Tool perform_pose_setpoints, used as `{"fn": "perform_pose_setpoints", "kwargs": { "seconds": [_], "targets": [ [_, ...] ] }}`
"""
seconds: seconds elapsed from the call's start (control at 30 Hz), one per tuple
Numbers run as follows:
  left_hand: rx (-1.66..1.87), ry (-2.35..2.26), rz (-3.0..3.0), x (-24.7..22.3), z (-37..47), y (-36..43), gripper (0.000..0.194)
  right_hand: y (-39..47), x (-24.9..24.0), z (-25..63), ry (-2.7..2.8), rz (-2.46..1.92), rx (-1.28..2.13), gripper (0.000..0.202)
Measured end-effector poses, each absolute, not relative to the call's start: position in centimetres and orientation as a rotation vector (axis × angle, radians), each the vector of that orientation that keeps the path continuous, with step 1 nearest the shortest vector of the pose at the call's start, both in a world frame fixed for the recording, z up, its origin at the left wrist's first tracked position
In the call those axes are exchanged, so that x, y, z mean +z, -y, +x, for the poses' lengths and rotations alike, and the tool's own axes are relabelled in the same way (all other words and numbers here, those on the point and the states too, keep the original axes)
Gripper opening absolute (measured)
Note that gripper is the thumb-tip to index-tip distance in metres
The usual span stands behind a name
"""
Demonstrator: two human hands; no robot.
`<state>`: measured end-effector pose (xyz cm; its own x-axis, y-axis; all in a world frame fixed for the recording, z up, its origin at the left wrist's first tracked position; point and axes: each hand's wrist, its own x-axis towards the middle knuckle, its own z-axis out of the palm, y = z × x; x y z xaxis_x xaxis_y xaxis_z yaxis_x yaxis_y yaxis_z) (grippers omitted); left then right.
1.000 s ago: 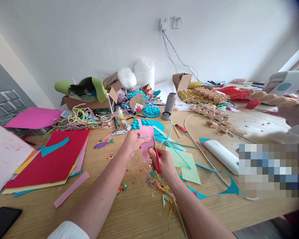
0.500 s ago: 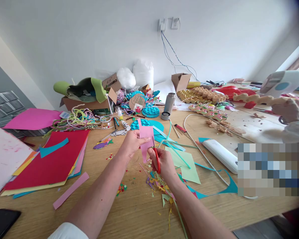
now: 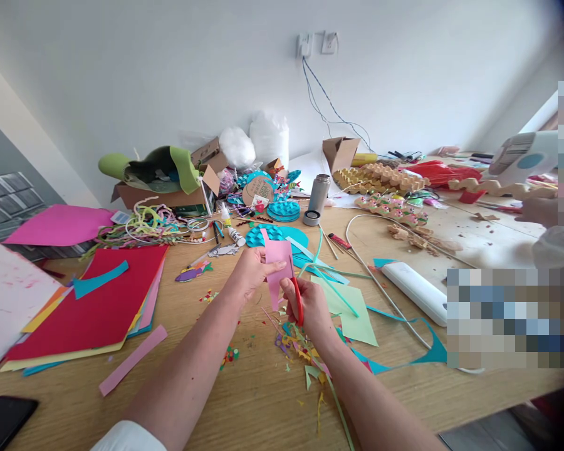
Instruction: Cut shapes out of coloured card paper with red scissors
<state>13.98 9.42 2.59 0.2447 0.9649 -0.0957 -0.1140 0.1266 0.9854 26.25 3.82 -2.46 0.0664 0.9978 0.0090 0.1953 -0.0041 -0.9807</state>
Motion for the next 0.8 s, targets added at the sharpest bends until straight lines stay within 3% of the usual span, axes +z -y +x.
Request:
{"fn": "perform_pose_setpoints", "kwargs": {
  "seconds": [0.27,0.8],
  "targets": [
    [1.011,-1.017,1.151,2.44,13.77,-9.61,0.027,-3.9,-2.77,26.26,1.293,-1.38,1.054,0.05],
    [0.974,-1.018,1.226,1.9,13.65,-9.85,0.031,-3.89,-2.5,26.23,1.249,-1.379,1.11,0.049]
  ]
}}
